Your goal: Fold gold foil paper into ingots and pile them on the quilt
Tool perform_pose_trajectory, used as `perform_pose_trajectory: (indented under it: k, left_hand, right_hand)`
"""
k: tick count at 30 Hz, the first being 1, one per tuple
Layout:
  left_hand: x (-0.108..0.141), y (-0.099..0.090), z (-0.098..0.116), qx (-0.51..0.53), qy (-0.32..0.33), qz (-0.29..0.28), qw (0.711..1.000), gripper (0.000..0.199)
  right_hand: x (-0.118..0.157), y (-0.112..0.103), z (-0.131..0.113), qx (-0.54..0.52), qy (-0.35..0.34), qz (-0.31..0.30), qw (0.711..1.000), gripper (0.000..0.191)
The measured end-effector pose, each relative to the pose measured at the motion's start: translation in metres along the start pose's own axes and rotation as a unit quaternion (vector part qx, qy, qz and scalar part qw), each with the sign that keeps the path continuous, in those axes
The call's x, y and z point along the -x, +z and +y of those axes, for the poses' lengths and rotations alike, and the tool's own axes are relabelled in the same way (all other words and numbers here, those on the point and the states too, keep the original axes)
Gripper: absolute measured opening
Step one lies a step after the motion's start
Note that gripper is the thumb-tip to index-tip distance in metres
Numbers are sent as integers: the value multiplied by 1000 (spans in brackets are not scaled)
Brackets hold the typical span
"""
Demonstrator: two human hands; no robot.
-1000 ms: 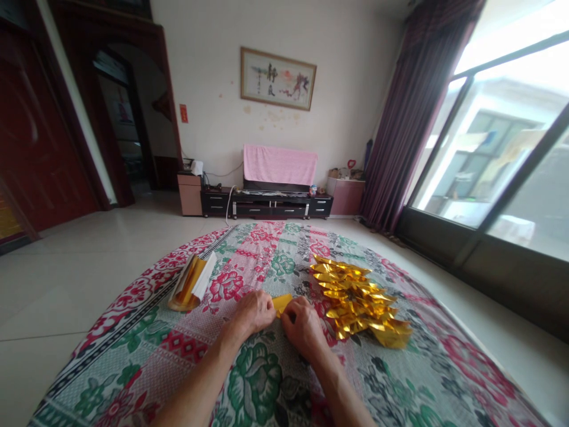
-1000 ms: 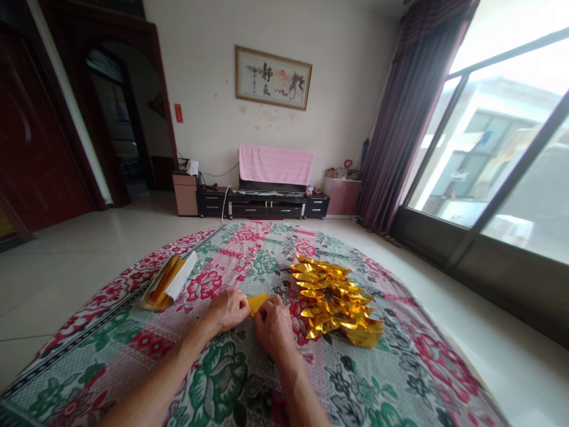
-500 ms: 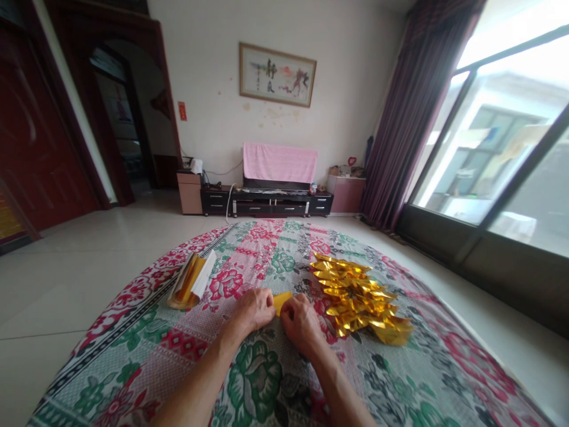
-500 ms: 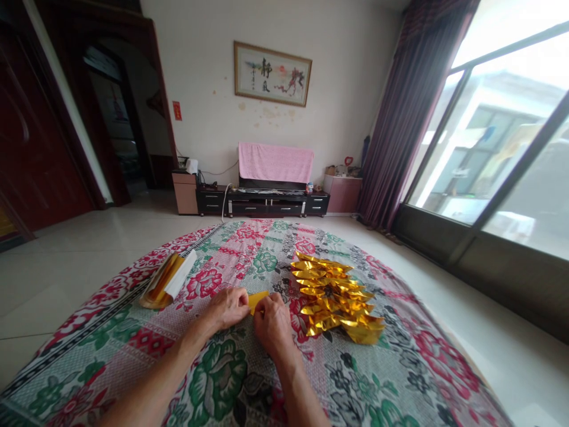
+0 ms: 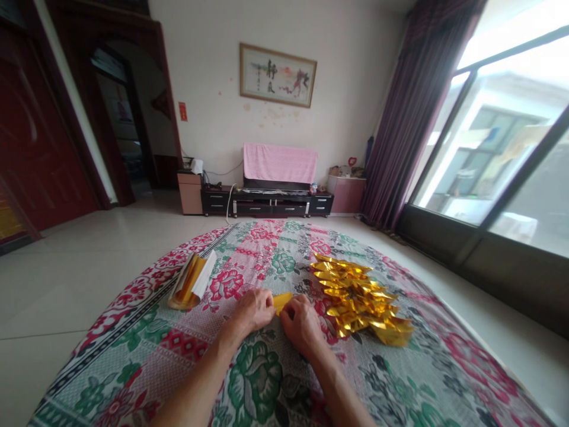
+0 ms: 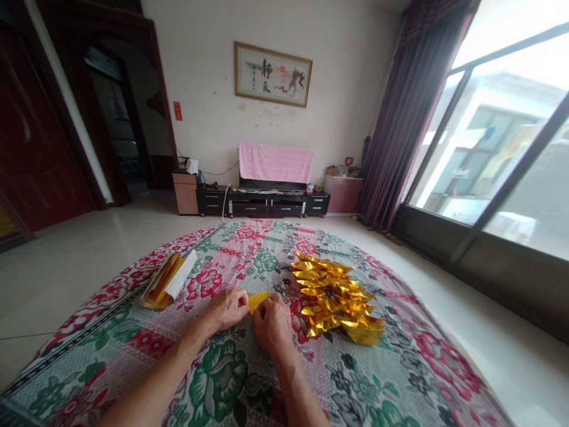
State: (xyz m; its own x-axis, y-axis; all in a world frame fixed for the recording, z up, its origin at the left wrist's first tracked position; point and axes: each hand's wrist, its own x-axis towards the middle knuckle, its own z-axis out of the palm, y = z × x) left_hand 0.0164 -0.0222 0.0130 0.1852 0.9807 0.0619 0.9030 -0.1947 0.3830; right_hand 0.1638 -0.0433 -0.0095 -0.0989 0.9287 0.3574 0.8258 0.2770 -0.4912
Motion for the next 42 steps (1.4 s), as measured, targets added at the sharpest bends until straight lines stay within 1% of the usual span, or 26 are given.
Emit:
perform_pose_trajectory:
  k: [4,8,12,16,19,22,26,33,42]
  left_hand:
    - [0,0,-2,11,7,1,1000,12]
    - [0,1,-3,12,22,5,1000,15]
    - [0,1,-2,4,11,-1,1000,17]
    - [-2,2,-2,-2,7,-4,1000,18]
    - [-3,2,-2,-4,6,-2,1000,18]
    - [-3,2,-3,2,4,-5,1000,17]
    - [-4,2,-6,23,23,-13,999,19]
    - [-6,3,-12,50,53,-9,997,23]
    - [-3,1,-9,54,41,-10,998,22]
  right_hand:
    - [0,1,-1,21,3,1,1000,12]
    - [1,-2,0,-4,-13,-1,1000,13]
    - [2,-4,1,-35,-23,-5,999,11]
    - [1,-2,0,-33,-17,0,999,13]
    - [1,-2,-2,-16,-7,-3,1000,14]
    - [0,-4,-7,22,5,-13,1000,16]
    - [0,-7,-12,68,13,-25,997,20]
    - [-2,-5,-12,90,8,-25,996,22]
    - [-4,-1,-10,108,9,-34,994,22]
